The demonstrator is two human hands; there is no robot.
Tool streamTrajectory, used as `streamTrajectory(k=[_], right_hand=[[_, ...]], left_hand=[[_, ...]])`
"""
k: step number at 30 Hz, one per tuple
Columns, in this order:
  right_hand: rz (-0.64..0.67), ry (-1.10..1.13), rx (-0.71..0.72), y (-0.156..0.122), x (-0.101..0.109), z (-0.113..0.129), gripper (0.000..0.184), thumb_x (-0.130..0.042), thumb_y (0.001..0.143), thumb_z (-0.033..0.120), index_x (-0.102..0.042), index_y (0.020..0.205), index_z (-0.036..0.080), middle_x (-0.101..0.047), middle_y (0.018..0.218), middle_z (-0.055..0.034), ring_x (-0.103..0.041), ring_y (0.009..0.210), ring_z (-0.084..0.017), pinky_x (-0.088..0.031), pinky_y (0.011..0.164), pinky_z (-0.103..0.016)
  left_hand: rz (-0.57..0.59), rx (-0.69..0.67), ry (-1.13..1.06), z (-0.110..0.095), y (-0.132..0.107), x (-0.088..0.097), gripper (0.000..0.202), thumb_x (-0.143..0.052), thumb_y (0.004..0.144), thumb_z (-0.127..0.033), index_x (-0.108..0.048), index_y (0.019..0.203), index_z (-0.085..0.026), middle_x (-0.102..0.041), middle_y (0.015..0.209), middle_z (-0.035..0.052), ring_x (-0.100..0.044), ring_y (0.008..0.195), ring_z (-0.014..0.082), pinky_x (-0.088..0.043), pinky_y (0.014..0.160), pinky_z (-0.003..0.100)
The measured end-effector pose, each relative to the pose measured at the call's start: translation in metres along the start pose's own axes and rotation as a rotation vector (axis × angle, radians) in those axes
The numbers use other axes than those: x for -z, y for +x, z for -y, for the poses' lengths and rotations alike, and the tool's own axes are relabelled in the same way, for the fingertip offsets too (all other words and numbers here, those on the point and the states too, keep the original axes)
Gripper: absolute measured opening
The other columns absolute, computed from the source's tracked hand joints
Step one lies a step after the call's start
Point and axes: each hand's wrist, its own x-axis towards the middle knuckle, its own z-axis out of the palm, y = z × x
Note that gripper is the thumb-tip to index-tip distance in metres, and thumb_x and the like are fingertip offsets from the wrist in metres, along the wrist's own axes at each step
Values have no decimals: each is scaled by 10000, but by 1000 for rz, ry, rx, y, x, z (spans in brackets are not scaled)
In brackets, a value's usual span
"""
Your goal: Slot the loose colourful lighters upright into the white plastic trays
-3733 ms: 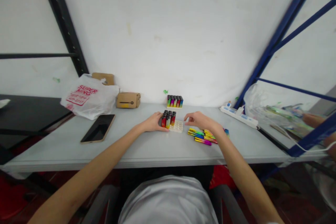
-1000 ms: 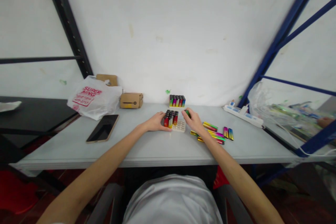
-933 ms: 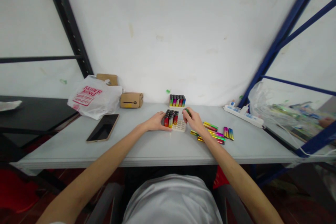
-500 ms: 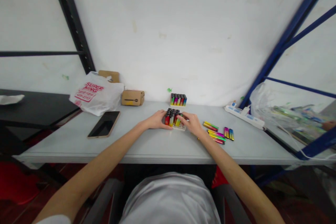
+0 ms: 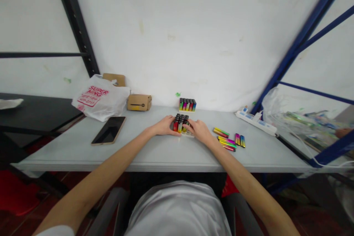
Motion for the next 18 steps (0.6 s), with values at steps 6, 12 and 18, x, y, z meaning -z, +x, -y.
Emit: streamTrajectory(k=[6,12,18], right_hand=[[63,-23,119,-2,0,-4,528,-344,1056,477,-652,732,195,-664,634,-58,-575,584,-160,-354,668,-274],[-56,-33,-13,-19,30,-36,367,-418,1043,361,-671,860,167,-685,754,-55,-601,686,-165,-403,718,-265],[-46,-132,-203,-70,71,-100,246,-500,988,249,-715,993,129,-726,984,-121,-656,902,-213,-455,853,-291]], left_hand=[[-5,-8,-24,1,0,0,800,-777,604,-734,-646,1157,-172,-636,1058,103,-586,1005,323,-487,922,432],[13,27,11,-3,0,2,795,-773,603,-741,-646,1126,-156,-636,1080,113,-587,1008,321,-485,941,432],[17,26,-11,-2,0,3,790,-769,603,-740,-644,1138,-172,-634,1087,101,-584,1023,320,-485,948,422]])
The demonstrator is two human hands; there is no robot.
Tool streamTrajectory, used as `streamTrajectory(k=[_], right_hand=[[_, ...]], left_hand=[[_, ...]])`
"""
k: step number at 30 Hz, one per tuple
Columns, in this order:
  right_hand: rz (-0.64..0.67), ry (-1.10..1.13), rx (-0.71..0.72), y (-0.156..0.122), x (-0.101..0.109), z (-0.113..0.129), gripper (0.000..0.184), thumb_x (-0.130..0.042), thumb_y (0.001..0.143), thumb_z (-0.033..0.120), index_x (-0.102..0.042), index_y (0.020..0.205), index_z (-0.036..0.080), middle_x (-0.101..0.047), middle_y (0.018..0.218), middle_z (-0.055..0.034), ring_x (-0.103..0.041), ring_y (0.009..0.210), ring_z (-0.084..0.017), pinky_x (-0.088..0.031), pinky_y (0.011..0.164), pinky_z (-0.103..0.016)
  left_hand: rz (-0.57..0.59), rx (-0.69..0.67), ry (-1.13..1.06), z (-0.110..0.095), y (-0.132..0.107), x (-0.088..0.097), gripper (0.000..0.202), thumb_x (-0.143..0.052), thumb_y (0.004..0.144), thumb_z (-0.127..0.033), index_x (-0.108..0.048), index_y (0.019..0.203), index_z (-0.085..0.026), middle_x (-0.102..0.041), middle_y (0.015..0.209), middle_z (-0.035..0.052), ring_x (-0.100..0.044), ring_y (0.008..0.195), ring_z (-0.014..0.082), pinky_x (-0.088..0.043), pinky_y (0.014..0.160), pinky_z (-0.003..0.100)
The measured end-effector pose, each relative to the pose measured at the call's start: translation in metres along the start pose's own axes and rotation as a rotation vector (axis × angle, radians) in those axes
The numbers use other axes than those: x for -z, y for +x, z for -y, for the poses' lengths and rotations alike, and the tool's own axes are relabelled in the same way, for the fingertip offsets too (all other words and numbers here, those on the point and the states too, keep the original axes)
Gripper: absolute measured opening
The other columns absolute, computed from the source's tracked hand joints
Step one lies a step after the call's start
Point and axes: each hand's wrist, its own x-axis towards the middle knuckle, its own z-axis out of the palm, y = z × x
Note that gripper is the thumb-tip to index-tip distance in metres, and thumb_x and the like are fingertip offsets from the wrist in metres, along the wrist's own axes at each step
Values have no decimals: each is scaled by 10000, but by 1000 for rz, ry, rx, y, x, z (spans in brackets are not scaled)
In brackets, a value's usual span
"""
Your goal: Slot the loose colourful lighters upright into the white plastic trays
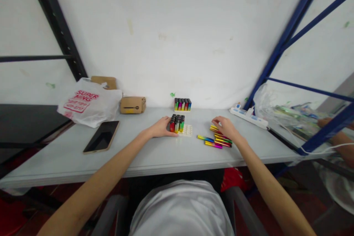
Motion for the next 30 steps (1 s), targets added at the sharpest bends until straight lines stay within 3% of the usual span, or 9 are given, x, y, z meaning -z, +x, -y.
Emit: streamTrajectory(k=[4,8,12,15,19,21,25,30], right_hand=[[121,-107,-93,-23,7,-29,246,-568,951,292,-743,1023,135,-732,1036,-140,-666,945,-238,-459,883,-306],[208,-47,-102,-28,4,-33,266,-546,961,334,-752,973,167,-744,1009,-120,-677,879,-224,-471,824,-299],[164,25,-157,-22,-3,-29,170,-613,907,303,-706,941,165,-745,915,-107,-674,821,-225,-481,770,-309],[23,133,-148,-12,-10,-23,167,-602,895,312,-677,944,171,-735,899,-98,-665,813,-225,-494,774,-335],[-318,477,-231,9,-16,0,312,-625,858,448,-669,999,173,-712,1002,-106,-648,923,-239,-524,782,-362],[-411,742,-309,22,-17,19,396,-693,788,501,-672,1016,178,-697,1010,-90,-634,924,-230,-537,756,-349],[-389,1233,-395,46,-19,61,414,-762,731,500,-698,1024,214,-682,1034,-48,-618,980,-195,-531,784,-296],[-352,1496,-364,60,-33,105,384,-765,726,557,-656,862,215,-675,988,-35,-627,989,-197,-542,769,-292]], left_hand=[[19,7,8,2,1,0,843,-755,614,-757,-619,1193,-160,-624,1104,113,-582,1030,325,-479,952,433],[24,4,25,-1,0,1,809,-751,619,-759,-629,1137,-149,-624,1092,121,-584,1023,326,-482,946,428],[22,-2,35,-2,-1,1,798,-745,625,-762,-631,1117,-144,-623,1091,124,-581,1040,328,-476,962,425],[17,-5,21,2,-1,-1,825,-747,625,-761,-619,1167,-152,-621,1112,116,-578,1054,326,-475,967,423],[6,2,13,4,-1,-2,829,-753,609,-761,-631,1167,-161,-629,1092,105,-586,1029,327,-483,943,424],[-2,11,16,2,-2,-1,823,-758,602,-756,-638,1153,-157,-631,1078,106,-590,1015,331,-488,928,425],[-2,16,12,-2,-2,1,777,-769,605,-735,-644,1119,-166,-633,1059,100,-582,1008,326,-490,919,423],[0,5,24,-1,-1,0,777,-776,615,-720,-632,1141,-167,-625,1058,102,-575,1012,321,-477,941,429]])
